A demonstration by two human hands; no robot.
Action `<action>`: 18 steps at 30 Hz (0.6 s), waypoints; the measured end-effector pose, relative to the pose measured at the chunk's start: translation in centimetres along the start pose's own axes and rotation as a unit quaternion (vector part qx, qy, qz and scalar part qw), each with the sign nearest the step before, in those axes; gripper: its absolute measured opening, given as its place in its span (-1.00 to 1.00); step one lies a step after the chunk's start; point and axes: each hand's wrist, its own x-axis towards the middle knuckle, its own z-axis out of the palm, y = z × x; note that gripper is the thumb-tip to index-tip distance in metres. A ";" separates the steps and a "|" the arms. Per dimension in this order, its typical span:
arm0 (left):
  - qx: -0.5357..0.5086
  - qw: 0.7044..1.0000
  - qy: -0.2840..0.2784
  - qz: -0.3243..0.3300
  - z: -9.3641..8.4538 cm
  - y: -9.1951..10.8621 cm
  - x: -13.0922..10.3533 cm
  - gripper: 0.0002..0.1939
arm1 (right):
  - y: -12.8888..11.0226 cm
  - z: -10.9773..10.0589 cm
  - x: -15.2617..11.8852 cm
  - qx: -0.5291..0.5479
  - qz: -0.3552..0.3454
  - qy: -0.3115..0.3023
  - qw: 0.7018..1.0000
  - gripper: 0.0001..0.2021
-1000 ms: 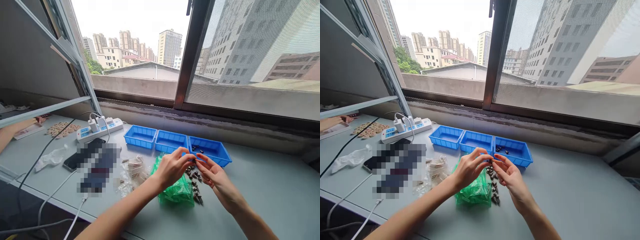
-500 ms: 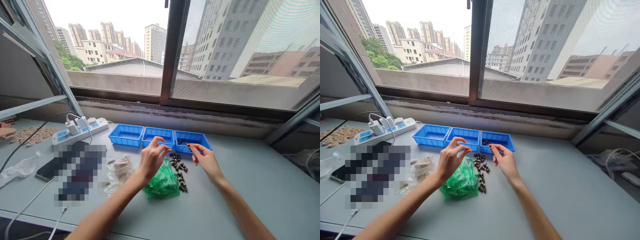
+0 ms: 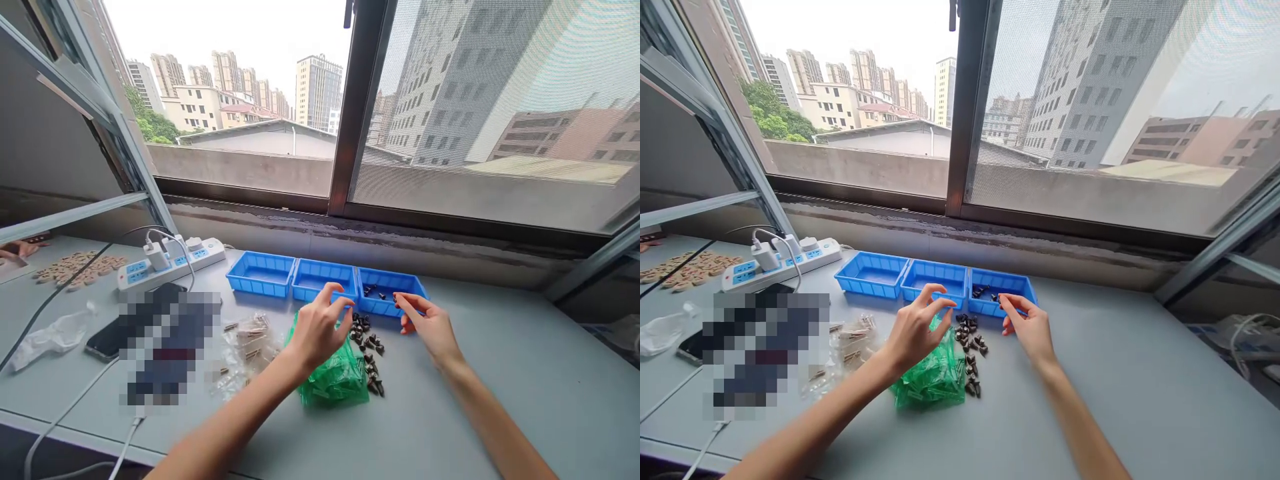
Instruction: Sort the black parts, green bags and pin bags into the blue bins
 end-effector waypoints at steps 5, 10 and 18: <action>0.002 1.000 -0.016 0.008 -0.1 0.1 0.0 -0.88 | -0.1 -0.3 -0.3 -0.008 0.000 0.003 1.000 -0.51; 0.013 1.000 -0.014 0.015 -0.2 0.2 0.0 -0.89 | 0.3 -1.0 -0.1 -0.027 0.003 0.013 1.000 -0.55; 0.016 0.999 0.022 0.025 -0.5 -0.1 0.3 -0.87 | 0.0 -1.5 -0.4 -0.003 -0.023 -0.046 0.999 -0.54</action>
